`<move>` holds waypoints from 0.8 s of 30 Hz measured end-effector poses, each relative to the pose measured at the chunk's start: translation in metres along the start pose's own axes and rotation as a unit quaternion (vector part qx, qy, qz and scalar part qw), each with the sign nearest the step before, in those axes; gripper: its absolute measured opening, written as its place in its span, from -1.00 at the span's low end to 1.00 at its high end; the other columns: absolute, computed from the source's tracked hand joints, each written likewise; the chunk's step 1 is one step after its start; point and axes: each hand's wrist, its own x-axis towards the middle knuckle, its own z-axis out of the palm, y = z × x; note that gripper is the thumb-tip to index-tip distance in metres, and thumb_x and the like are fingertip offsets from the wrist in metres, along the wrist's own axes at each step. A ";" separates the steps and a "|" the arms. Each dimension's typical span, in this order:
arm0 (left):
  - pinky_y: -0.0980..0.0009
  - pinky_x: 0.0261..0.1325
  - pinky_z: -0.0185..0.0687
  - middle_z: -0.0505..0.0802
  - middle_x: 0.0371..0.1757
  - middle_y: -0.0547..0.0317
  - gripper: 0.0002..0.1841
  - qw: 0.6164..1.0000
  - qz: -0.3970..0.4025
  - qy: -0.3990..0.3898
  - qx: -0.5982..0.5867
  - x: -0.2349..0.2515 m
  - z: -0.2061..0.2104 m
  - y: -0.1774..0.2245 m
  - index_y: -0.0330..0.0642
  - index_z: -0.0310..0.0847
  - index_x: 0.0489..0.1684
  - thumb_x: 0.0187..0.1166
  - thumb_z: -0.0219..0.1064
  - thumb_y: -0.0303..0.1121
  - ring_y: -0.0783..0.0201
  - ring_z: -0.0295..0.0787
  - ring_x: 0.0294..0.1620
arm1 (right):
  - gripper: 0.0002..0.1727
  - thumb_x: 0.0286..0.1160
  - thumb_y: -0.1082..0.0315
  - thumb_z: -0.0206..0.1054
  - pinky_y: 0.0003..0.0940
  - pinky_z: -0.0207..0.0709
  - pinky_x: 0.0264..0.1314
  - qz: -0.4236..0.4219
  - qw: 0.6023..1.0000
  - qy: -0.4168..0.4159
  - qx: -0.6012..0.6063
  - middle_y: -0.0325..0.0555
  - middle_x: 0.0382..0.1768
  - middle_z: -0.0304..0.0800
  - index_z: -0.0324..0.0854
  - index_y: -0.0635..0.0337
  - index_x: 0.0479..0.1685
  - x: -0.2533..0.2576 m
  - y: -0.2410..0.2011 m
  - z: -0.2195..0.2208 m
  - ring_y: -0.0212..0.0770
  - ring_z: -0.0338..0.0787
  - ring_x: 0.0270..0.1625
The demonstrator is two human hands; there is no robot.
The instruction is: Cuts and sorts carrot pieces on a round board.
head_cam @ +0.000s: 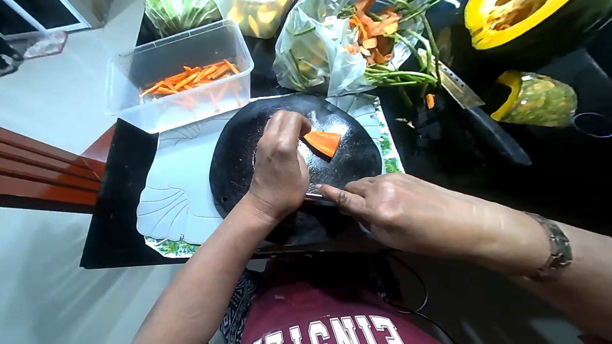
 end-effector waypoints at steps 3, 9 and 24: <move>0.35 0.03 0.64 0.77 -0.20 -0.09 -0.71 1.000 -0.008 -0.022 0.010 -0.001 0.002 0.000 -0.41 0.66 -0.22 0.23 0.09 -0.81 0.11 0.75 -0.07 | -0.54 0.46 0.43 0.10 -0.24 0.52 -0.59 0.001 1.000 -0.013 -0.007 -0.12 -0.57 0.64 0.68 0.32 0.32 0.001 0.000 0.001 -0.11 0.69 -0.57; 0.30 0.03 0.65 0.73 -0.21 -0.06 -0.77 0.996 -0.017 -0.077 0.030 0.000 0.003 0.002 -0.38 0.65 -0.23 0.32 0.15 -0.80 0.08 0.73 -0.09 | -0.58 0.52 0.46 0.05 -0.21 0.53 -0.60 -0.011 0.998 -0.040 -0.044 -0.03 -0.53 0.66 0.61 0.45 0.27 0.003 -0.003 0.000 -0.04 0.72 -0.56; 0.40 0.28 0.68 0.76 0.10 0.16 -0.76 0.963 -0.104 0.157 -0.191 -0.039 -0.057 0.014 -0.40 0.53 0.18 0.61 0.16 -0.61 0.42 0.74 0.13 | -0.57 0.74 0.32 0.10 -0.56 0.48 -0.44 0.135 0.945 -0.088 0.284 -0.20 -0.48 0.65 0.55 0.31 0.48 0.005 0.002 -0.010 -0.48 0.56 -0.53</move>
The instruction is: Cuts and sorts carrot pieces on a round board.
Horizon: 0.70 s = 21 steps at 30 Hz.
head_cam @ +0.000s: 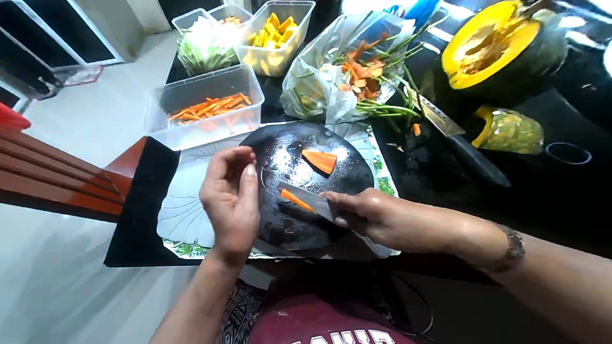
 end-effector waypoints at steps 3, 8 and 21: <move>0.40 0.24 0.73 0.76 0.10 0.26 -0.66 0.986 -0.134 0.062 -0.079 -0.024 -0.003 0.001 -0.33 0.51 0.28 0.54 0.23 -0.57 0.43 0.76 0.12 | -0.54 0.77 0.27 0.08 -0.72 0.40 -0.48 -0.041 0.997 0.044 0.041 -0.31 -0.51 0.60 0.53 0.27 0.52 0.000 0.001 0.002 -0.64 0.49 -0.55; 0.36 0.17 0.78 0.82 -0.08 0.20 -0.55 0.925 -0.294 0.055 -0.234 -0.034 0.018 0.009 -0.33 0.43 0.31 0.41 0.31 -0.65 0.37 0.84 -0.05 | -0.56 0.74 0.32 0.11 -0.78 0.37 -0.47 -0.063 0.991 0.103 0.062 -0.32 -0.51 0.59 0.54 0.34 0.47 0.007 -0.008 0.011 -0.68 0.45 -0.55; 0.49 -0.28 0.79 0.77 -0.41 0.24 -0.78 0.948 -0.252 0.013 -0.193 -0.013 0.027 -0.001 -0.29 0.58 -0.01 0.59 0.12 -0.72 0.42 0.75 -0.48 | -0.61 0.68 0.36 0.14 -0.69 0.56 -0.53 -0.050 0.948 0.249 0.195 -0.46 -0.56 0.63 0.58 0.13 0.43 0.006 0.001 0.003 -0.62 0.58 -0.61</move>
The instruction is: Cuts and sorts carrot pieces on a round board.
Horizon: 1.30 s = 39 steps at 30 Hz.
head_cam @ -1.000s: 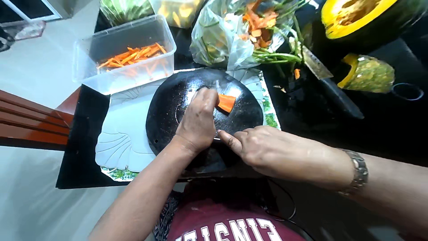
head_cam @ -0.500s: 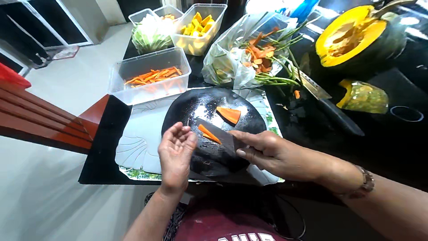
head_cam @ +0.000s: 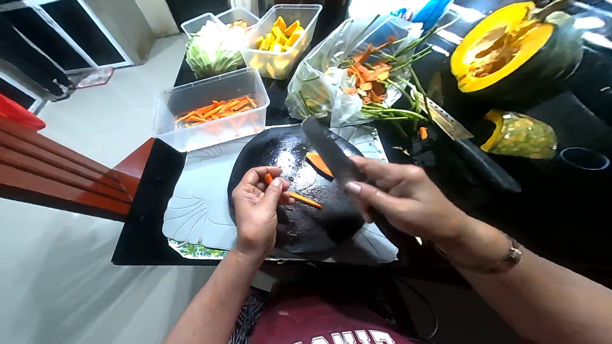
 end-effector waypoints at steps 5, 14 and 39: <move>0.15 -0.08 0.63 0.74 -0.18 0.01 -0.75 0.860 0.073 -0.224 0.453 0.021 -0.013 0.000 -0.22 0.79 0.07 0.51 0.47 -0.35 0.13 0.67 -0.19 | -0.67 0.59 0.45 0.16 -0.60 0.59 -0.57 0.058 0.991 0.025 0.118 -0.35 -0.62 0.64 0.65 0.15 0.26 0.009 0.018 -0.012 -0.48 0.60 -0.67; 0.01 -0.04 0.73 0.76 -0.20 -0.21 -0.74 0.698 0.227 -0.330 0.594 0.021 -0.009 -0.001 -0.43 0.67 -0.29 0.61 0.35 -0.32 -0.17 0.79 -0.10 | -0.49 0.38 0.49 0.15 -0.65 0.60 -0.47 0.088 0.989 0.049 0.105 -0.38 -0.47 0.75 0.61 0.12 0.38 0.004 0.020 -0.026 -0.53 0.65 -0.57; 0.20 -0.03 0.69 0.84 -0.18 0.11 -0.78 0.734 0.245 -0.360 0.521 0.083 0.020 0.064 -0.20 0.85 -0.09 0.49 0.51 -0.26 0.22 0.76 -0.17 | -0.50 0.46 0.52 0.09 -0.17 0.45 -0.54 -0.198 0.860 0.048 -0.467 -0.02 -0.50 0.54 0.82 -0.01 0.26 0.011 0.007 -0.024 -0.02 0.62 -0.50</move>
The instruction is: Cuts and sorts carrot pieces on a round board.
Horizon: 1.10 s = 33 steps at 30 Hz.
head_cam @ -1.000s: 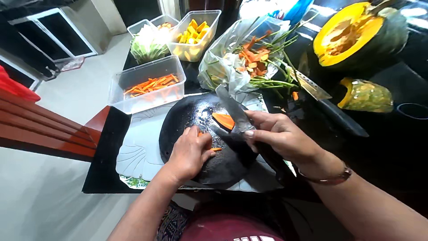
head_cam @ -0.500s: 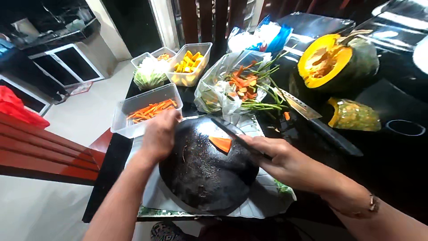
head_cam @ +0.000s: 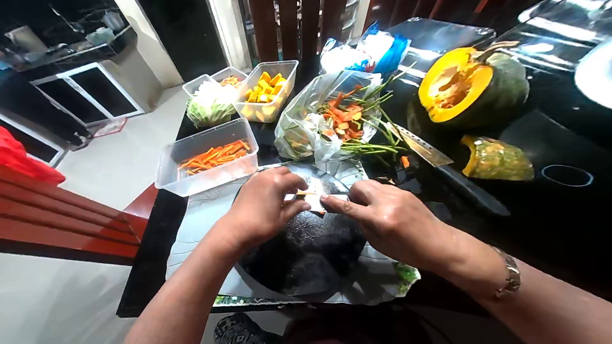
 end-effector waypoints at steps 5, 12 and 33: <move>0.49 -0.13 0.67 0.83 -0.31 0.16 -0.92 0.996 -0.033 -0.019 -0.081 -0.004 0.001 -0.007 -0.27 0.82 -0.22 0.55 0.41 -0.49 0.44 0.73 -0.31 | -0.51 0.47 0.49 0.07 -0.17 0.46 -0.51 -0.004 1.000 0.003 0.014 -0.02 -0.49 0.57 0.82 0.02 0.25 -0.006 0.000 -0.003 -0.02 0.64 -0.47; -0.24 0.43 0.45 0.73 0.28 -0.36 -0.65 0.966 -0.195 0.131 0.103 0.021 -0.051 -0.059 -0.26 0.71 0.35 0.62 0.28 -0.54 -0.31 0.62 0.37 | -0.53 0.43 0.42 0.20 -0.42 0.55 -0.32 0.121 0.980 0.076 0.135 -0.08 -0.35 0.70 0.77 0.18 0.33 -0.027 0.030 -0.001 -0.32 0.63 -0.38; 0.11 0.02 0.70 0.87 -0.17 -0.02 -0.84 0.983 0.116 0.116 0.083 -0.020 0.079 -0.023 -0.25 0.70 -0.34 0.63 0.32 -0.38 0.00 0.82 -0.01 | -0.65 0.86 0.33 -0.17 -0.48 0.58 -0.69 0.508 0.548 -0.066 0.661 -0.26 -0.48 0.55 0.39 0.02 0.43 -0.038 -0.018 -0.020 -0.37 0.60 -0.64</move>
